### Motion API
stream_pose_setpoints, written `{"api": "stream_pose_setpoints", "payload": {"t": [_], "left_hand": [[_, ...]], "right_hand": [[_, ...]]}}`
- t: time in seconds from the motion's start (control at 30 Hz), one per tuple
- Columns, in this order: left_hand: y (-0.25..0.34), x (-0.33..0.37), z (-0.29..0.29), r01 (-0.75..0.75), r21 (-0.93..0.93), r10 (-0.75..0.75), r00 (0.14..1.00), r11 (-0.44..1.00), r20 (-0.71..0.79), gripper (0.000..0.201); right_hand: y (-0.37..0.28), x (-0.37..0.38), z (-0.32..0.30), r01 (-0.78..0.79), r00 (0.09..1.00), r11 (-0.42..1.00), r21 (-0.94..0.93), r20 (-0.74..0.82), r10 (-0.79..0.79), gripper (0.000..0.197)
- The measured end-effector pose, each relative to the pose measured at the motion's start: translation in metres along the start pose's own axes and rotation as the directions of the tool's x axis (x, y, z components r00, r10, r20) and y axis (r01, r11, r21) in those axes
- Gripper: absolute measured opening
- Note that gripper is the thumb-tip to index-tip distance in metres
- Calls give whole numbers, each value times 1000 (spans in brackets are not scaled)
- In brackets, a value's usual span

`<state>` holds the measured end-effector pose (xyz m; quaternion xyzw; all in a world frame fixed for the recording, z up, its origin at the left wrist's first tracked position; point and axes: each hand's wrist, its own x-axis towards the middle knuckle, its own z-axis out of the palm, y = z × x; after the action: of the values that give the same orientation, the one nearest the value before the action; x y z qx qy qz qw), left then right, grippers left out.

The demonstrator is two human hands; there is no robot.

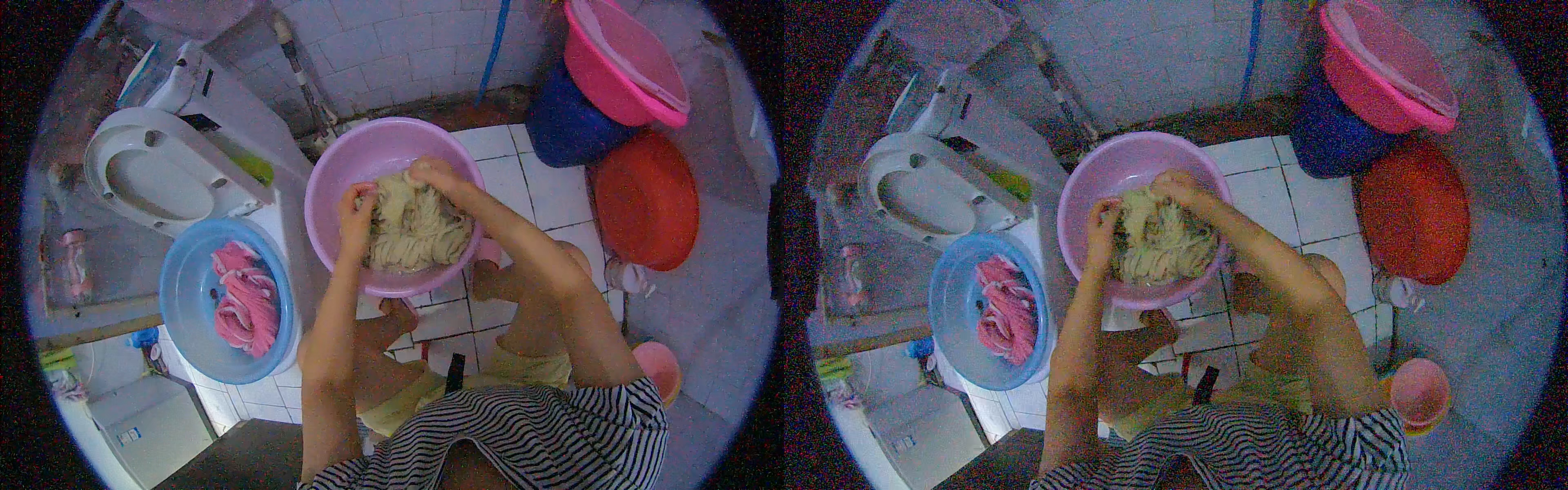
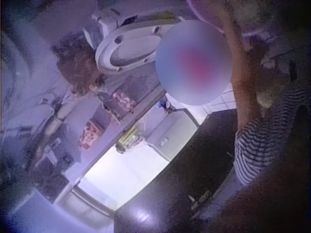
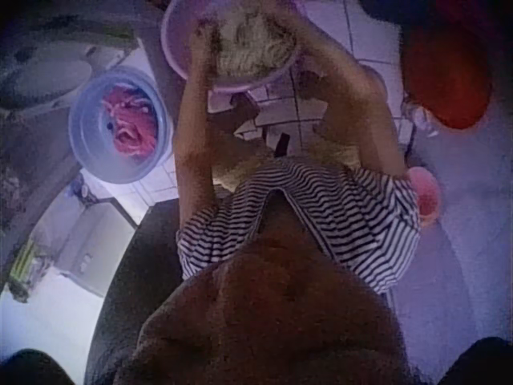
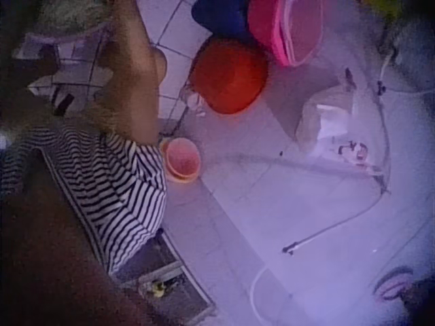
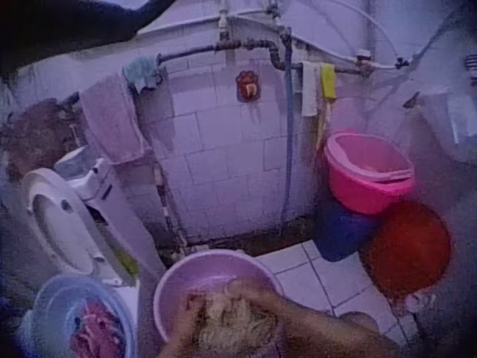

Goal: The person sits on the floor and hand-washes a pink cloth in a pink basin, scrubbing and wringing it repeatedly. They then transfer the pink cloth to a blue basin and proceed to wash a beige cloth in the pink basin using the same hand-washing technique.

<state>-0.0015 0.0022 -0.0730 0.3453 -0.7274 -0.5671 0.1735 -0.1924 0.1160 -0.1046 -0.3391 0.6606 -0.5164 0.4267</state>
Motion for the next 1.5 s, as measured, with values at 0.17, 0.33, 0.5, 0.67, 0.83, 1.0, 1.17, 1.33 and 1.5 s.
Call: {"api": "stream_pose_setpoints", "payload": {"t": [0.17, 0.33, 0.5, 0.67, 0.83, 1.0, 1.17, 1.33, 1.5], "left_hand": [[-29, -18, 14, -383, 717, 470, 878, 582, 87, 45], [-42, -16, 31, -238, 906, 352, 930, 350, 109, 48], [-43, 9, 37, -112, 954, 121, 989, 278, 81, 50], [-51, 35, 34, -27, 945, 120, 993, 327, -14, 50], [-33, 50, 14, 7, 759, -3, 1000, 651, -6, 49], [-61, 56, 5, -131, 353, 179, 978, 926, -107, 48], [4, 9, -10, -18, 651, 66, 997, 759, -50, 48], [11, -7, 12, 237, -149, -228, 971, 960, 75, 42], [12, -12, 4, 210, -176, -212, 977, 962, 12, 42]], "right_hand": [[-14, -46, 18, 552, 805, 509, -661, 263, -532, 68], [-21, -51, 35, 391, 896, 389, -834, 247, -369, 99], [-28, -36, 47, 248, 951, 352, -903, 157, -266, 96], [-12, -2, 47, 240, 930, 332, -912, 118, -349, 75], [4, 31, 44, 186, 948, 771, -609, -94, -303, 46], [37, 67, 11, -75, 997, 984, 160, 0, 76, 30], [-39, 0, 1, -274, 955, 637, 720, 125, 269, 30], [-41, -20, 14, -330, 943, 637, 697, 214, 255, 31], [-58, -26, 11, -113, 993, 933, 342, 73, 94, 26]]}}
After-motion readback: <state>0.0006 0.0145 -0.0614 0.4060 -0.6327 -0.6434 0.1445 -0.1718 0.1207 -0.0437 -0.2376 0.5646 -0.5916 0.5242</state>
